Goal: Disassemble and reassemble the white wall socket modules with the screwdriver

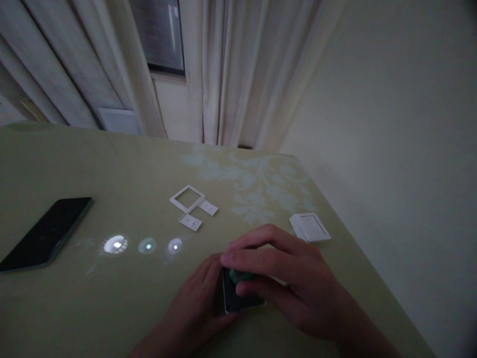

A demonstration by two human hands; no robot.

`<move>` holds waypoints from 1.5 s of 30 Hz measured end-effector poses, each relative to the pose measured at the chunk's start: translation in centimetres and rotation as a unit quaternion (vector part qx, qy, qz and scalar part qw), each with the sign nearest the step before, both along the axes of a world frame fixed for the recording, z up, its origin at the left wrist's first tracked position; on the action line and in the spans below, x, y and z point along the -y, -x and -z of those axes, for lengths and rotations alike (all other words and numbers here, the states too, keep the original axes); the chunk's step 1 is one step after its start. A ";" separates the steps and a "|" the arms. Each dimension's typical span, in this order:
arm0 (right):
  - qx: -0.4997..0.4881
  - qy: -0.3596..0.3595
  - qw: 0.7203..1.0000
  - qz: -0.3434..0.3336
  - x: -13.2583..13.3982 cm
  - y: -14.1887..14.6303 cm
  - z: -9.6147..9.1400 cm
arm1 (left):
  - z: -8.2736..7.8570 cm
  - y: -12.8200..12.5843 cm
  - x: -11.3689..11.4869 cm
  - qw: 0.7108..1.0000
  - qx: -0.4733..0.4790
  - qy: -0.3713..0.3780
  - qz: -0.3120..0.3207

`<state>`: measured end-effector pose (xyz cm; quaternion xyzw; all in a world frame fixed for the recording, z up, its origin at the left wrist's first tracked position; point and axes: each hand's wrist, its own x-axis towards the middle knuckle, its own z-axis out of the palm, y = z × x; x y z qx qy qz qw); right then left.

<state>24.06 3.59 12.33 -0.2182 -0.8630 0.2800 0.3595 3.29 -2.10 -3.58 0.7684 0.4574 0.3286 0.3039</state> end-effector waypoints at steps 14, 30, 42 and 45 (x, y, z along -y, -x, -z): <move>-0.014 0.020 1.000 0.007 -0.4 -0.1 0.6 | 0.4 0.1 -0.1 1.000 0.001 0.001 0.003; -0.122 -0.005 0.980 0.155 -0.9 -2.2 0.7 | 0.3 0.5 -1.1 0.999 0.021 0.039 0.007; -0.370 0.241 0.846 0.301 -1.0 -7.7 9.2 | -0.4 0.1 -0.4 1.000 -0.004 -0.001 0.006; -0.396 0.258 0.825 0.309 -0.7 -7.8 11.1 | 0.1 0.1 -0.1 0.996 -0.042 -0.071 -0.023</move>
